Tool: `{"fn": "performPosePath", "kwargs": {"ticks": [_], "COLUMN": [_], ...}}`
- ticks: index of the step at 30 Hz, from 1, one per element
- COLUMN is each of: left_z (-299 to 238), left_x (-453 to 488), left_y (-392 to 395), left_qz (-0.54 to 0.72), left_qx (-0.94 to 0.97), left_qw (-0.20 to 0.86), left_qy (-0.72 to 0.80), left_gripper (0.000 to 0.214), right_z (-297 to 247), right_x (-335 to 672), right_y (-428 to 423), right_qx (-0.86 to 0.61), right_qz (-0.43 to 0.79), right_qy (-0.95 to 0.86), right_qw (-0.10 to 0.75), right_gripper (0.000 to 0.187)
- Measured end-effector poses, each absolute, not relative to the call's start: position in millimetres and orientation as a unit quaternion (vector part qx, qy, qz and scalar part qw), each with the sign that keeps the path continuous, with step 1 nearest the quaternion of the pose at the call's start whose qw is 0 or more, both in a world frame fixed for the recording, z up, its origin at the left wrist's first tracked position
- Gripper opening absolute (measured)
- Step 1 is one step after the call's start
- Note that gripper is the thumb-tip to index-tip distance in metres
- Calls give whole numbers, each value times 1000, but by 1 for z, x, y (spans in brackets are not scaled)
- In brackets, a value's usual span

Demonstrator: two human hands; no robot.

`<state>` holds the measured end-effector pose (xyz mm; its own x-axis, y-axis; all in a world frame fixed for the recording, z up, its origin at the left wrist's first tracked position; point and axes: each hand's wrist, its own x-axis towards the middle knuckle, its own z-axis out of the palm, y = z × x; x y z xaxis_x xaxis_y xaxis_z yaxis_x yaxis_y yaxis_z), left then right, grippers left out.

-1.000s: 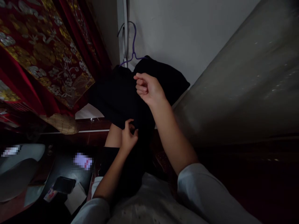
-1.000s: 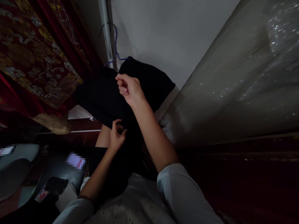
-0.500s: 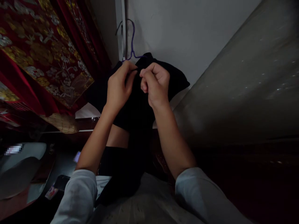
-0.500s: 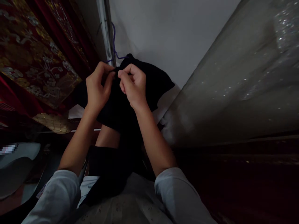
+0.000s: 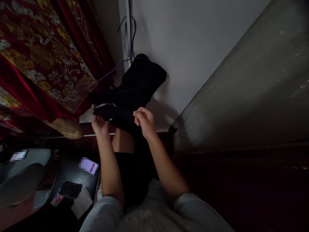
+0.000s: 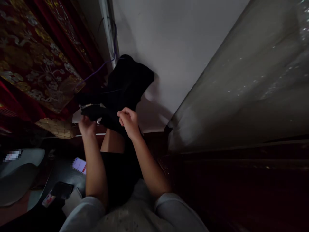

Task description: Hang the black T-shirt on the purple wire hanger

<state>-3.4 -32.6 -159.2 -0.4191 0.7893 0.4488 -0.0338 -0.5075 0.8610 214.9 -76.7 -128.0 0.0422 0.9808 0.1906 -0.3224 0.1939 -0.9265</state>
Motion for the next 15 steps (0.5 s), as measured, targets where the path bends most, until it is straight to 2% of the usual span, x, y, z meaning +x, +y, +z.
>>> {"fn": "performPosePath", "kwargs": {"ticks": [4, 6, 8, 10, 12, 13, 15], "left_z": [-209, -203, -183, -157, -132, -122, -106], "left_x": [49, 76, 100, 118, 130, 132, 130], "left_y": [-56, -65, -74, -85, -95, -98, -98], "left_qz": [754, 755, 745, 722, 687, 671, 650], "left_qx": [351, 319, 333, 402, 504, 551, 619], "left_qw": [358, 394, 425, 426, 382, 344, 245], "left_qy": [424, 415, 392, 367, 357, 359, 366], "left_gripper": [31, 32, 34, 31, 26, 24, 23], "right_z": [-152, -158, -159, -157, -154, -151, -144], "right_x": [228, 242, 254, 260, 261, 261, 262], "right_y": [-92, -96, -97, -98, -96, -94, -87], "right_qx": [-393, -422, -450, -447, -417, -402, -382], "right_qz": [536, 497, 409, 338, 344, 367, 398], "right_qy": [-419, -419, -455, -529, -609, -636, -661], "right_qw": [619, 631, 651, 637, 580, 547, 509], "right_gripper": [28, 30, 29, 47, 67, 64, 40]}}
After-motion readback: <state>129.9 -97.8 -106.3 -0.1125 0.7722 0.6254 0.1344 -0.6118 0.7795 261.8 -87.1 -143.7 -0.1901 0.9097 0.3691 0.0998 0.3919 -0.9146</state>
